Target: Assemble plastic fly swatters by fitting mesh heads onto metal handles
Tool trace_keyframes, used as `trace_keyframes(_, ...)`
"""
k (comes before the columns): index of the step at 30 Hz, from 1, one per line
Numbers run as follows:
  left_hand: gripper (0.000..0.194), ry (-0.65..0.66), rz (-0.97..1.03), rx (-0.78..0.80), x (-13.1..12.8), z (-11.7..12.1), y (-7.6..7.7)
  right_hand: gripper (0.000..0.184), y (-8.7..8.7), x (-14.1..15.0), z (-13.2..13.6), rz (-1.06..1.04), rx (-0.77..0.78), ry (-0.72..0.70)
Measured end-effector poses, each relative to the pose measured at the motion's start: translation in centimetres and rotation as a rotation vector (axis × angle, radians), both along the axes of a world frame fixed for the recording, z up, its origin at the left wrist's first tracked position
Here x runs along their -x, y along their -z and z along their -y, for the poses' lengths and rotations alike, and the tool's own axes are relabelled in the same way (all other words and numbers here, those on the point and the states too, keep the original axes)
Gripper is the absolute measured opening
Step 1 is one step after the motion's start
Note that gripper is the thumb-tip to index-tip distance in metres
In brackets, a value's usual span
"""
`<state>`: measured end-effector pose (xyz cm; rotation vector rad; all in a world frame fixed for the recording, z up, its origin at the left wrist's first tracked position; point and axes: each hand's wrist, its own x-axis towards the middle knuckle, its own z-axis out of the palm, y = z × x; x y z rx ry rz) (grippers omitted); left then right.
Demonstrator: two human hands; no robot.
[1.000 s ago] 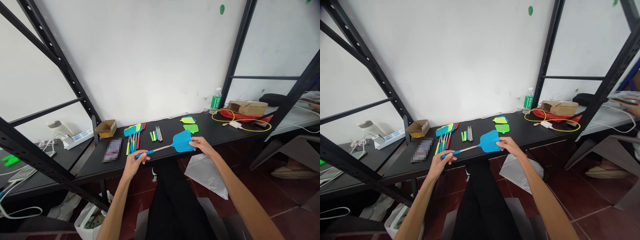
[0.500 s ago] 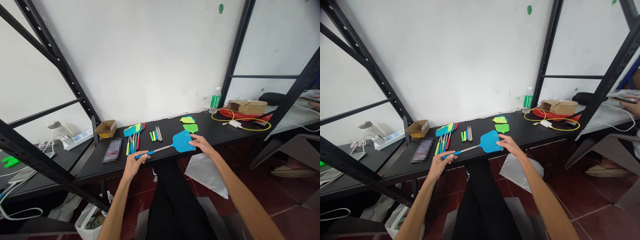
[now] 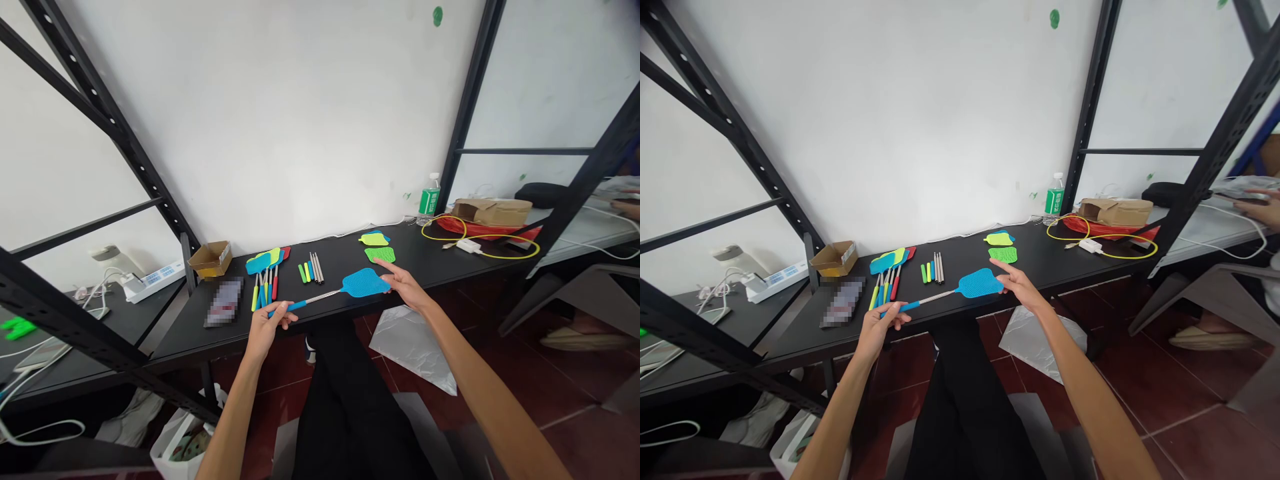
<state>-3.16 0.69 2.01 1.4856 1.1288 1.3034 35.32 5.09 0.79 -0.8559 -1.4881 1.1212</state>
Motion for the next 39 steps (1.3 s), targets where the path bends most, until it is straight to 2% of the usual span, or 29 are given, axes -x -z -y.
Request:
trace_keyframes(3,0.042,0.003,0.008,0.014,0.01,0.00,-0.03,0.065,-0.23,0.06,0.12,0.017,-0.006,-0.019)
trace_keyframes(10,0.045,-0.007,-0.023,0.017,-0.12,0.09,-0.16,0.045,-0.16,0.31,-0.09,0.111,-0.032,0.057)
trace_keyframes(16,0.044,-0.001,-0.036,0.003,-0.23,0.10,-0.28,0.038,0.32,0.28,-0.44,0.092,-0.045,0.056)
trace_keyframes(26,0.039,-0.010,-0.079,-0.034,-0.08,0.03,-0.11,0.028,-0.05,0.36,-0.11,0.058,-0.044,0.034)
trace_keyframes(39,0.037,-0.005,-0.092,-0.048,0.17,-0.03,-0.05,0.027,0.40,-0.02,-0.45,0.036,-0.009,0.050)
